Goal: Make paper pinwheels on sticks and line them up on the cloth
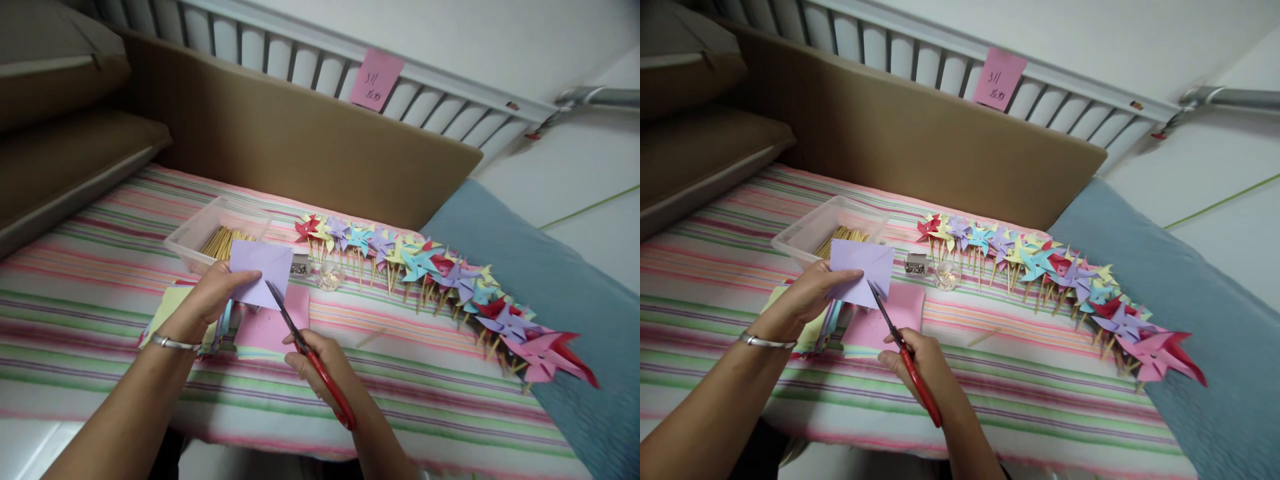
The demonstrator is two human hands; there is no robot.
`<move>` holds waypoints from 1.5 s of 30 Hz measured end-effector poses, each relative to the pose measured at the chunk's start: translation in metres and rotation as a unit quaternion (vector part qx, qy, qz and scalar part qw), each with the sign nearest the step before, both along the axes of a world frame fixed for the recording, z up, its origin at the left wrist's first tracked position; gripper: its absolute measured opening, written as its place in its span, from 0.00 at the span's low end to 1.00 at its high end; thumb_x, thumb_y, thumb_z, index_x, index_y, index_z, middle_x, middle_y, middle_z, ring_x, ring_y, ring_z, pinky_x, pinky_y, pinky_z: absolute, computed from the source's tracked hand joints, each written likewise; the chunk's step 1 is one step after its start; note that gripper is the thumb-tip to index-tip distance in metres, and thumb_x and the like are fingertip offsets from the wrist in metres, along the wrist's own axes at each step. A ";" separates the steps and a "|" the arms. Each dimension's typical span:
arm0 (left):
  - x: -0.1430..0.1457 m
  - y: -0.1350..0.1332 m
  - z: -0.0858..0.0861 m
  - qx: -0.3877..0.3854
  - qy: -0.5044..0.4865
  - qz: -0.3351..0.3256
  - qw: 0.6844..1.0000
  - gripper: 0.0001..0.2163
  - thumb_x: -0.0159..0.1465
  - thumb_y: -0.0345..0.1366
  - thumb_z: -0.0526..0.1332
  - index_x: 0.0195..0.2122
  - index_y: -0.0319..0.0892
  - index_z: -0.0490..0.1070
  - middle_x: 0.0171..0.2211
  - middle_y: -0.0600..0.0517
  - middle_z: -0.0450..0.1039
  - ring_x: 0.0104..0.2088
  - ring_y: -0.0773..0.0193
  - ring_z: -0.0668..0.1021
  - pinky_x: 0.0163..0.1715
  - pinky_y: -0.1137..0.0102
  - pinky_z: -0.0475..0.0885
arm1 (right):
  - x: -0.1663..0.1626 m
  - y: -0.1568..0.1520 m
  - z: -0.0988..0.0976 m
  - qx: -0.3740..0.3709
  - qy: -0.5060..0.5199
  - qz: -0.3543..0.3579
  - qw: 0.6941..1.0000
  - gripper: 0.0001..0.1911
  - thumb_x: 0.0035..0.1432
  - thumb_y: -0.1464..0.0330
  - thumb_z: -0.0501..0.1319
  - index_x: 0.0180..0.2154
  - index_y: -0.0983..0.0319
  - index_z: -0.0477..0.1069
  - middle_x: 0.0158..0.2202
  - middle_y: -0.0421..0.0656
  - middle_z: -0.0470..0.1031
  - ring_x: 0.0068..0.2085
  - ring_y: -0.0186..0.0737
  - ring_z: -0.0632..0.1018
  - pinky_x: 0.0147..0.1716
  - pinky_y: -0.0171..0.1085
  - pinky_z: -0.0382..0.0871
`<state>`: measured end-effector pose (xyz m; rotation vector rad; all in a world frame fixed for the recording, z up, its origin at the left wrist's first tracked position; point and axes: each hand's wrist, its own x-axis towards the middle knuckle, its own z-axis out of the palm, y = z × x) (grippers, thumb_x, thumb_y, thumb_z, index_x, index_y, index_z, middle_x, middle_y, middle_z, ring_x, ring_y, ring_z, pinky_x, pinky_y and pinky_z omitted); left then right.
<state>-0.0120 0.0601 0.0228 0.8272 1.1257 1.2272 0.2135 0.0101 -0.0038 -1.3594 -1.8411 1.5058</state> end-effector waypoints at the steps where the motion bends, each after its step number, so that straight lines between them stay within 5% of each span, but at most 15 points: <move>1: 0.000 0.000 0.000 -0.001 0.001 0.000 1.000 0.12 0.46 0.36 0.69 0.30 0.35 0.74 0.24 0.48 0.76 0.21 0.62 0.75 0.19 0.71 0.68 | 0.000 0.000 0.000 0.001 0.000 0.000 1.000 0.16 0.53 0.59 0.62 0.41 0.60 0.72 0.23 0.35 0.59 0.24 0.30 0.61 0.23 0.30 0.58; 45: 0.002 0.001 0.001 -0.017 0.010 0.011 1.000 0.13 0.44 0.36 0.70 0.29 0.36 0.75 0.24 0.48 0.77 0.21 0.61 0.76 0.20 0.71 0.69 | -0.002 -0.002 0.003 0.062 -0.046 0.013 0.997 0.12 0.55 0.63 0.60 0.40 0.62 0.72 0.23 0.36 0.66 0.23 0.30 0.66 0.24 0.30 0.60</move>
